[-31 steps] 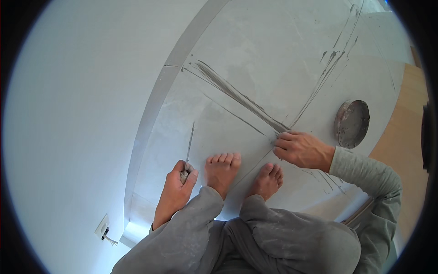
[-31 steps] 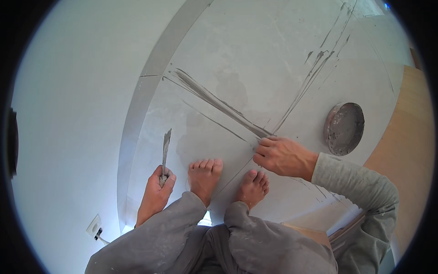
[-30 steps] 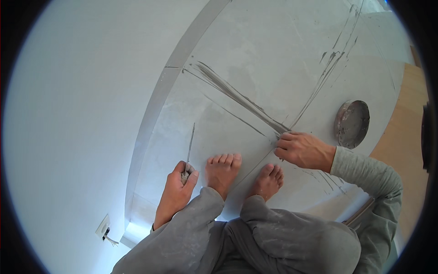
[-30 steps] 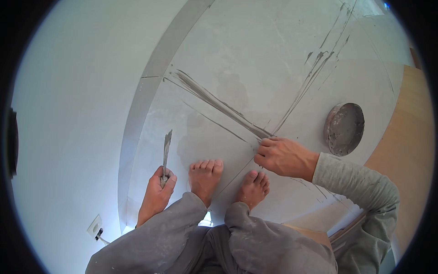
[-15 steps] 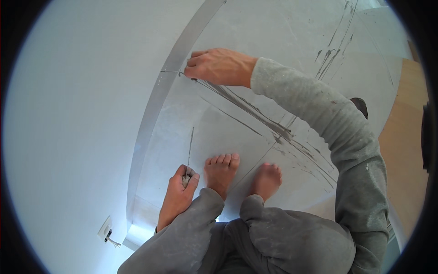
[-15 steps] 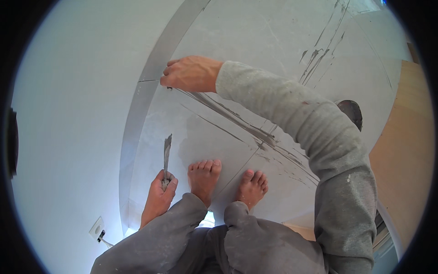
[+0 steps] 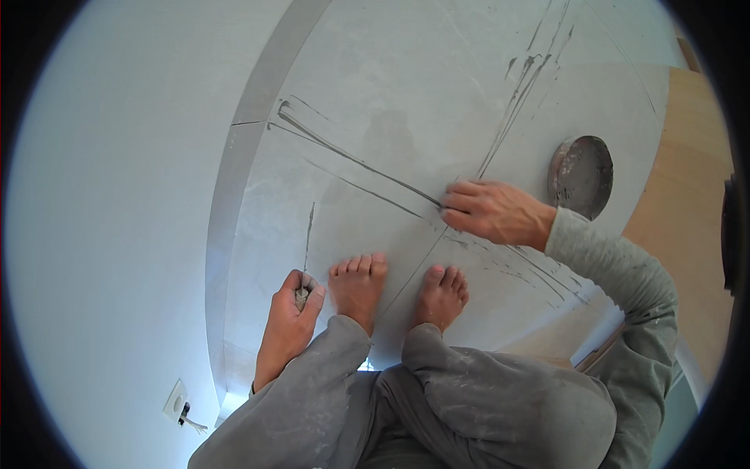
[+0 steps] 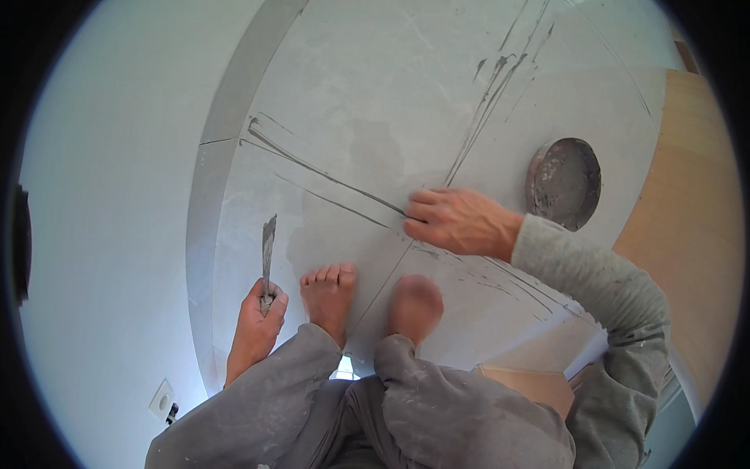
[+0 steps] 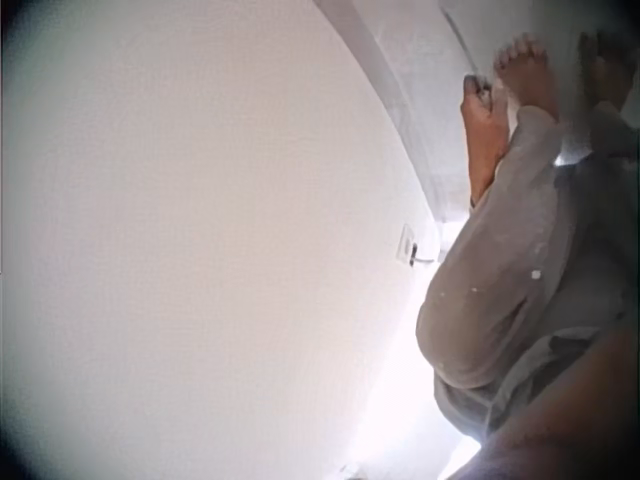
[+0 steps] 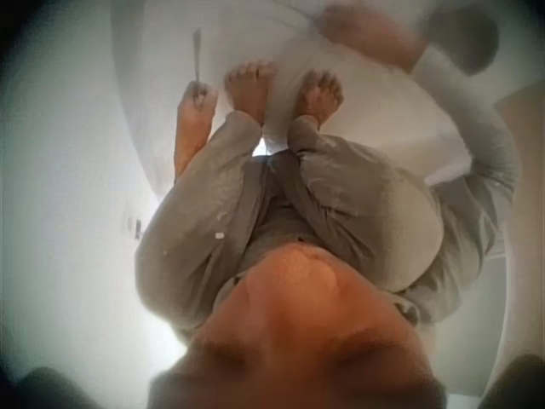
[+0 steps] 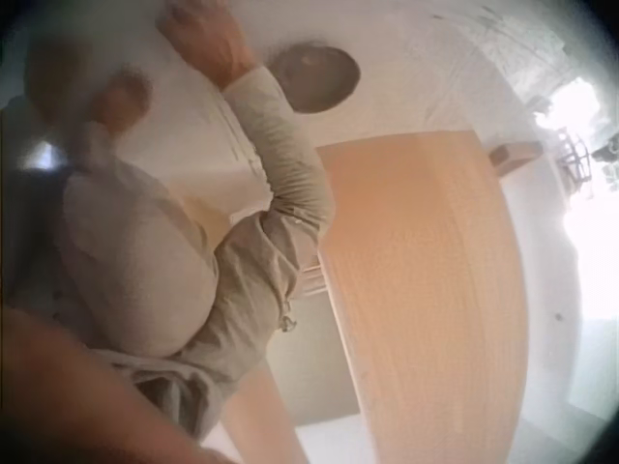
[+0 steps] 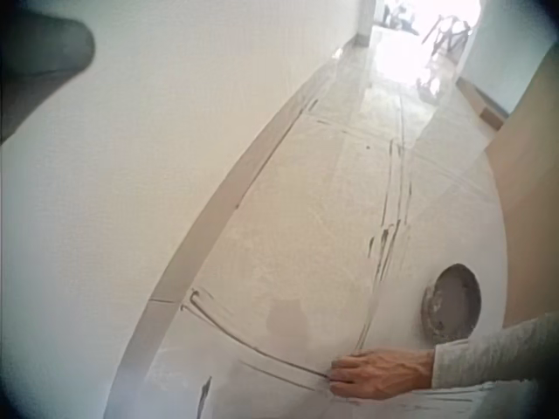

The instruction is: The person applies grout to the gaps between floor tiles using a putty knife and a small metal scraper. They work the material into the seams, wipe away excess with a blue cloth, and refine the edges by hand.

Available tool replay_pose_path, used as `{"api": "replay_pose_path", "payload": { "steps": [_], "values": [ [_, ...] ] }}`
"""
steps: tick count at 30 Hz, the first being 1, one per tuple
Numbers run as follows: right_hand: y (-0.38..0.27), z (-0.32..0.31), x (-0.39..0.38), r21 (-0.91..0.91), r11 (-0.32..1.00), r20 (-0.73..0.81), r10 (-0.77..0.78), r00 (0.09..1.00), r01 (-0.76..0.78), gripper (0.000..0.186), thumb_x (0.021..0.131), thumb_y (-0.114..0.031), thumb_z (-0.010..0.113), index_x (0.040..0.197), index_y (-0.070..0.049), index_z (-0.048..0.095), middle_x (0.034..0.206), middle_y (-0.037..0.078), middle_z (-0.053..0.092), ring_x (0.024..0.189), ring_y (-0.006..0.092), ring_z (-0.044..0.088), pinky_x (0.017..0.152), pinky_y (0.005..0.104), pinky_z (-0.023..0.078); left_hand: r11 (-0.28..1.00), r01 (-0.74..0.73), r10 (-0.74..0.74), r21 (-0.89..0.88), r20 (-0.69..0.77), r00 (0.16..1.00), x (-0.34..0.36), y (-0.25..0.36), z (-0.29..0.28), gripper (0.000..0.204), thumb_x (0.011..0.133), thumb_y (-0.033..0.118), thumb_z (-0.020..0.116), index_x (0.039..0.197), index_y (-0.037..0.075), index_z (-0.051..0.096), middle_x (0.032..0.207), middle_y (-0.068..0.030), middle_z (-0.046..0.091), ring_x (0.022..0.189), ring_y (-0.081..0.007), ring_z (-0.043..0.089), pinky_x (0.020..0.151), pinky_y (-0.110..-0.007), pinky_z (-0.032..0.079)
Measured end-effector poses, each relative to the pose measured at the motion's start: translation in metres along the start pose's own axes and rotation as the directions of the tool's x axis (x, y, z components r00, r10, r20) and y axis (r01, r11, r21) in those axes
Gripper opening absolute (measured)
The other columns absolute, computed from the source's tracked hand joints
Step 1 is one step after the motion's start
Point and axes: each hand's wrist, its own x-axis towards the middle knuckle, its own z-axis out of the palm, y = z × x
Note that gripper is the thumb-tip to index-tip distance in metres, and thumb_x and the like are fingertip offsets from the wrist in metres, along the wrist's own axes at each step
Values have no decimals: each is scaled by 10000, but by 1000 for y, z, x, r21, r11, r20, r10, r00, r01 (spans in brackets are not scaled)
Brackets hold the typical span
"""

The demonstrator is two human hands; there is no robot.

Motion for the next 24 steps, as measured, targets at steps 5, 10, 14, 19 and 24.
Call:
{"api": "replay_pose_path", "payload": {
  "steps": [5,10,14,19,24],
  "values": [
    [-27,-7,-32,155,971,150,160,976,-183,135,854,-121,621,943,-30,578,979,90,589,985,260,603,832,369,553,1000,-27,27,1,-23,999,-3,-1,-4,251,984,222,630,951,-9,538,744,-38,532,680,-100,443,622,-294,410],
    [-35,17,8,66,995,-269,86,959,-71,162,875,-127,602,998,-24,580,1095,104,603,1067,278,602,875,379,552,997,-72,72,29,-14,997,1,-4,1,215,975,199,641,947,3,557,727,-47,544,686,-104,475,633,-303,432],
    [-38,17,-8,192,963,32,185,982,-188,207,893,-109,604,1079,-17,604,1098,126,651,1094,310,620,860,394,552,999,-35,37,36,-35,999,-5,-5,-1,204,975,194,635,950,5,562,720,-35,551,665,-104,482,614,-299,424],
    [6,-17,25,561,711,-195,611,767,-423,214,901,-72,652,1108,-21,638,918,170,676,831,317,642,762,401,532,1000,-17,17,2,-80,997,-10,-15,-6,170,975,201,616,983,53,532,677,10,501,543,-73,470,493,-249,383],
    [115,-76,146,559,670,-547,741,389,-489,162,902,-135,705,966,9,666,782,181,661,689,309,612,674,406,494,1000,2,-2,-2,-79,997,-6,-13,-3,162,971,190,612,978,49,533,681,10,501,544,-76,468,497,-251,378]
  ]
}}
